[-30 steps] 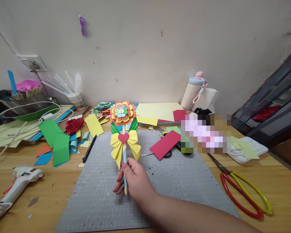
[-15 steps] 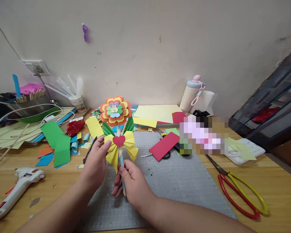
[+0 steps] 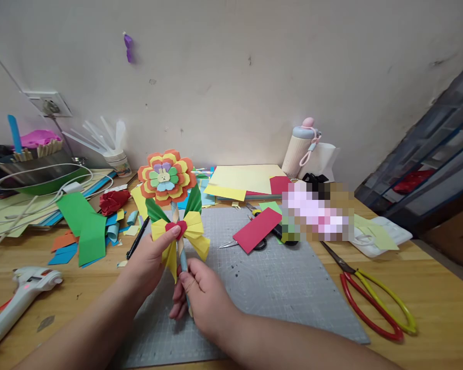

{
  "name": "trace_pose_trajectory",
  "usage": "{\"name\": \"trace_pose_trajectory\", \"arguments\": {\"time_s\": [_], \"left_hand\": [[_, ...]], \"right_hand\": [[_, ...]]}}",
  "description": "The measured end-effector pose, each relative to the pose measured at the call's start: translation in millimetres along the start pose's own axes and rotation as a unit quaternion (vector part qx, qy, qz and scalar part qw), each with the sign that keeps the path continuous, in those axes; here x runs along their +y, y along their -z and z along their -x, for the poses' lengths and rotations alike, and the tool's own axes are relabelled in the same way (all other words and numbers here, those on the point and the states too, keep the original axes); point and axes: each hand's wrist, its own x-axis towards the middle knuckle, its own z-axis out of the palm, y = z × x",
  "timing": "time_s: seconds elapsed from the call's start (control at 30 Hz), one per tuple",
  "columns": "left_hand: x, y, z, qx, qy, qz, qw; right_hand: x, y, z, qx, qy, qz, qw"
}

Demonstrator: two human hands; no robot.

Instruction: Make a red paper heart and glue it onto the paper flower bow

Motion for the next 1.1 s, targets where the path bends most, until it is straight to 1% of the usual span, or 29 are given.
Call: {"name": "trace_pose_trajectory", "arguments": {"time_s": [0.3,0.5,0.83,1.1], "left_hand": [[-1.8,2.1,-2.1,0.014,-0.022,0.005,1.0],[0.0,3.3,-4.3,0.057,-0.022,-0.037,0.997],[-3.5,5.8,-10.2,0.037,0.016,-0.029,0.999],[-7.4,6.6,-12.0,0.045,0.033,-0.027,0.998]], "right_hand": [[0.9,2.2,-3.3,-0.02,-0.001,-0.009,1.0],[-0.2,3.7,-4.8,-0.019,-0.011,-0.01,1.0],[1.6,4.6,-7.0,-0.004,-0.019,-0.036,0.999],[-2.1,3.0,-6.4,-0.002,-0.025,-0.035,0.999]]}}
